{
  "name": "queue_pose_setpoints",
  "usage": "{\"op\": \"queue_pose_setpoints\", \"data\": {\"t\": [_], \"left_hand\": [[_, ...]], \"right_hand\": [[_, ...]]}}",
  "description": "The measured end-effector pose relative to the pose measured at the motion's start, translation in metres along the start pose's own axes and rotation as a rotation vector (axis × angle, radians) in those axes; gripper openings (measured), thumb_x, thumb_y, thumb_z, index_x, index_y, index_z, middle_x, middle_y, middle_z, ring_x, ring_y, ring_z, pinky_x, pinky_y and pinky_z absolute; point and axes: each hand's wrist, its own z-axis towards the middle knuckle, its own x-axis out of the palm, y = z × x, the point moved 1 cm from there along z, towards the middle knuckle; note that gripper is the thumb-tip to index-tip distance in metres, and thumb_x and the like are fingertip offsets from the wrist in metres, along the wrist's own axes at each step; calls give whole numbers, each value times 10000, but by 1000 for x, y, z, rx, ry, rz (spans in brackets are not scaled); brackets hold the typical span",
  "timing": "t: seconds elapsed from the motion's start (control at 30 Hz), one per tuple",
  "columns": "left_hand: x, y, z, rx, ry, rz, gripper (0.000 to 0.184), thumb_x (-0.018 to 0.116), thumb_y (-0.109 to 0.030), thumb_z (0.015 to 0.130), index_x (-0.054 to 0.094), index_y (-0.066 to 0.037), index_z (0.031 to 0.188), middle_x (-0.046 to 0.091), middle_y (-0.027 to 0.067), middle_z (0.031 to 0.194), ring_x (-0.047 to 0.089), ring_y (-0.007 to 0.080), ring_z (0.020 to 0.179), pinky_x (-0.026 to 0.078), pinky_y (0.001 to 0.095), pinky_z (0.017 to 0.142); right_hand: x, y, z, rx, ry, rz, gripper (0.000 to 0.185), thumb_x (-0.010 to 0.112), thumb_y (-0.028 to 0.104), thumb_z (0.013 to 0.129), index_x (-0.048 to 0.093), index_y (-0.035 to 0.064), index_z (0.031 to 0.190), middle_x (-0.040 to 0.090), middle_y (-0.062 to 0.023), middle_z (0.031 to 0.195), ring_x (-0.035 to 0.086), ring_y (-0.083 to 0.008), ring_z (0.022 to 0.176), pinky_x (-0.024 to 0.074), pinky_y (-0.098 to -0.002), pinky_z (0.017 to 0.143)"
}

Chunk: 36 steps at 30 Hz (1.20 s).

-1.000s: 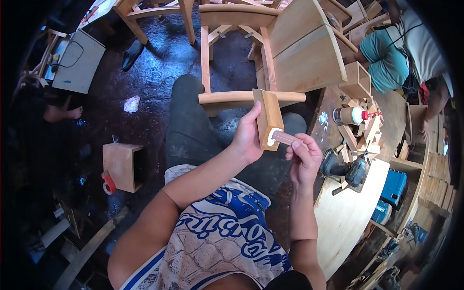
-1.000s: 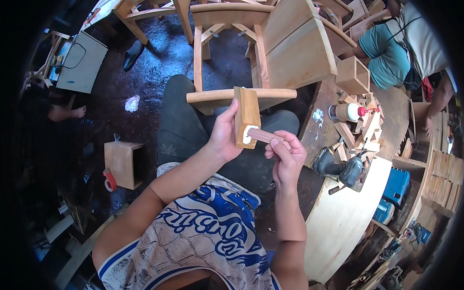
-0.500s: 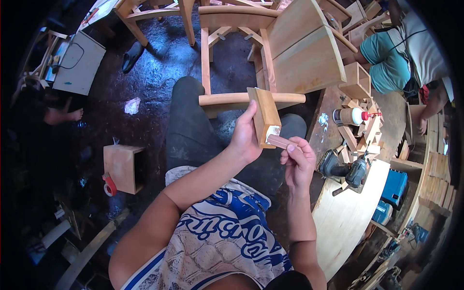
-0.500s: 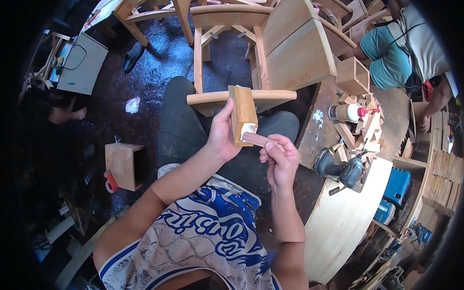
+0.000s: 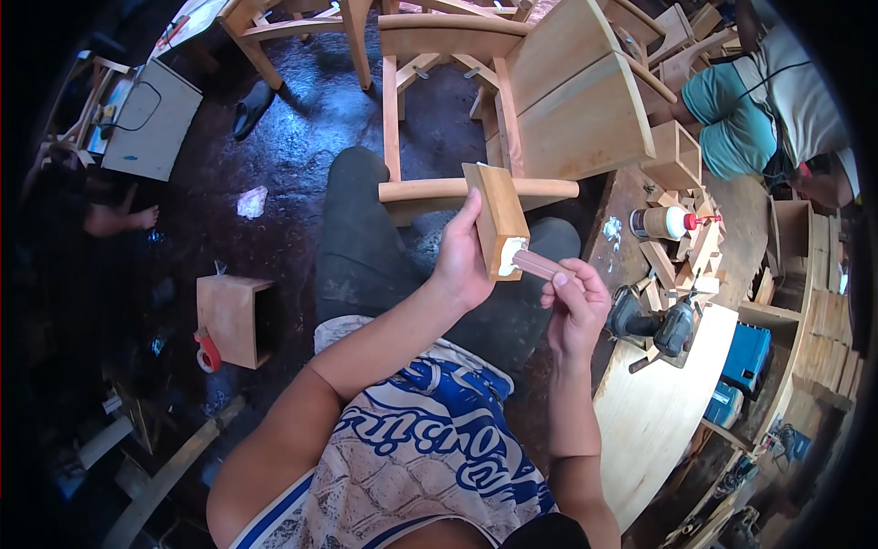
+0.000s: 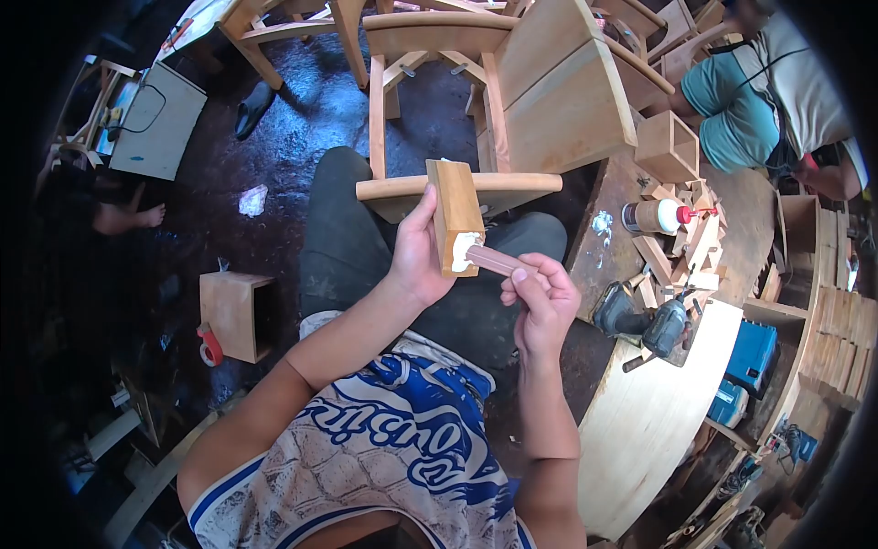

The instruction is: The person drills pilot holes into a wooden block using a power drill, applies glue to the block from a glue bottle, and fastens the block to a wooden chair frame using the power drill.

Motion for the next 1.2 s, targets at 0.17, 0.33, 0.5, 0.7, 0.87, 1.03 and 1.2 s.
{"op": "queue_pose_setpoints", "data": {"t": [0.17,0.33,0.5,0.7,0.87,1.03,1.2], "left_hand": [[8,3,-2,18,0,14,441,375,-462,1079,561,-109,1266,666,95,1073,668,227,952,548,403,840],[9,2,-3,39,-2,8,442,378,-463,1078,550,-109,1280,665,92,1079,667,228,960,548,404,839],[10,1,-4,63,32,7,445,377,-463,1079,545,-106,1287,665,90,1086,668,224,969,548,405,842],[13,3,-2,100,16,-13,452,370,-464,1081,532,-103,1302,663,87,1100,669,224,977,550,404,847],[8,0,-1,119,-2,-21,455,370,-464,1082,524,-104,1313,660,86,1108,669,222,977,551,401,848],[11,5,-3,87,16,-5,453,375,-466,1080,530,-109,1312,660,86,1107,666,216,989,552,400,854],[10,0,-2,97,20,-29,458,375,-471,1079,536,-108,1307,661,86,1107,666,212,991,553,398,847]], "right_hand": [[6,-6,-1,32,-6,42,206,668,11,910,642,-51,1105,707,-114,795,652,-129,616,533,-231,573],[3,-8,1,94,-42,138,200,658,12,913,641,-39,1106,708,-119,795,656,-139,617,538,-240,567],[6,-9,-4,123,-82,210,197,651,10,916,639,-32,1108,709,-118,795,658,-143,610,542,-243,563],[14,-15,-8,137,-109,191,172,639,42,925,647,-9,1089,690,-95,759,639,-136,595,530,-243,551],[5,-13,-9,30,-88,92,183,652,14,915,643,-33,1091,697,-109,773,649,-140,609,534,-241,563],[9,-12,-5,46,-59,156,196,640,8,919,636,-12,1113,691,-97,779,648,-140,617,537,-243,567],[7,-14,-9,48,-30,54,190,658,17,915,634,-23,1099,688,-96,783,648,-137,628,537,-250,579]]}}
